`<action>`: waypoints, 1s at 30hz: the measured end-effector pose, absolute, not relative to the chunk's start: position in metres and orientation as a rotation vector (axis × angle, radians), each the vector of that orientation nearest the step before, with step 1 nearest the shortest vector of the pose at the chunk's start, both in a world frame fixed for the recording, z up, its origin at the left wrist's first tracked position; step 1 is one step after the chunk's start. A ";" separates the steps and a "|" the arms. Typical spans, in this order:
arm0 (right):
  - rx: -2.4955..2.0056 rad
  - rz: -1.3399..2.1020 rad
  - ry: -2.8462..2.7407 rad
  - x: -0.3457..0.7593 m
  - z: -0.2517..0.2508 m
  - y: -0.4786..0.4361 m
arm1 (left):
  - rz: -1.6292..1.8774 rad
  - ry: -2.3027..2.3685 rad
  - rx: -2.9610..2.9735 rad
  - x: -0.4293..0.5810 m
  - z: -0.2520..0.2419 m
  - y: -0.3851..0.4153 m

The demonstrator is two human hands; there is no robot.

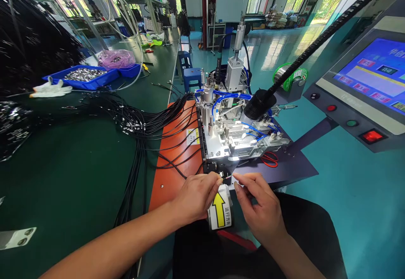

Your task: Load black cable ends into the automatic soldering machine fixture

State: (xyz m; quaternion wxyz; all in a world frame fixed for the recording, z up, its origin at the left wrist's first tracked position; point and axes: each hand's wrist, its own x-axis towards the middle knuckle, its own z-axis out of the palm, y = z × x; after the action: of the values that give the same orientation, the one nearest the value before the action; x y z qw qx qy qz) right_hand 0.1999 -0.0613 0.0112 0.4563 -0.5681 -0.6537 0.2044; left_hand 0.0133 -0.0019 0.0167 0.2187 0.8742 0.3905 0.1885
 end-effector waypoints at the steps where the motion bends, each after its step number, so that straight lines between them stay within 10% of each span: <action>1: -1.395 0.495 -1.620 0.200 0.012 -0.062 | 0.521 1.082 2.420 0.013 0.017 -0.002; 30: -1.400 0.873 -1.125 0.182 0.004 -0.061 | 0.578 1.079 2.293 0.012 0.015 -0.002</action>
State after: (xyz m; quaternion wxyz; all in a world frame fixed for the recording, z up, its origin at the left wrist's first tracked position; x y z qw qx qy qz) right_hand 0.1819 -0.0606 0.0041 0.5416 -0.5895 -0.4736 0.3673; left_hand 0.0120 -0.0020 0.0154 0.2677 0.8501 0.3998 0.2142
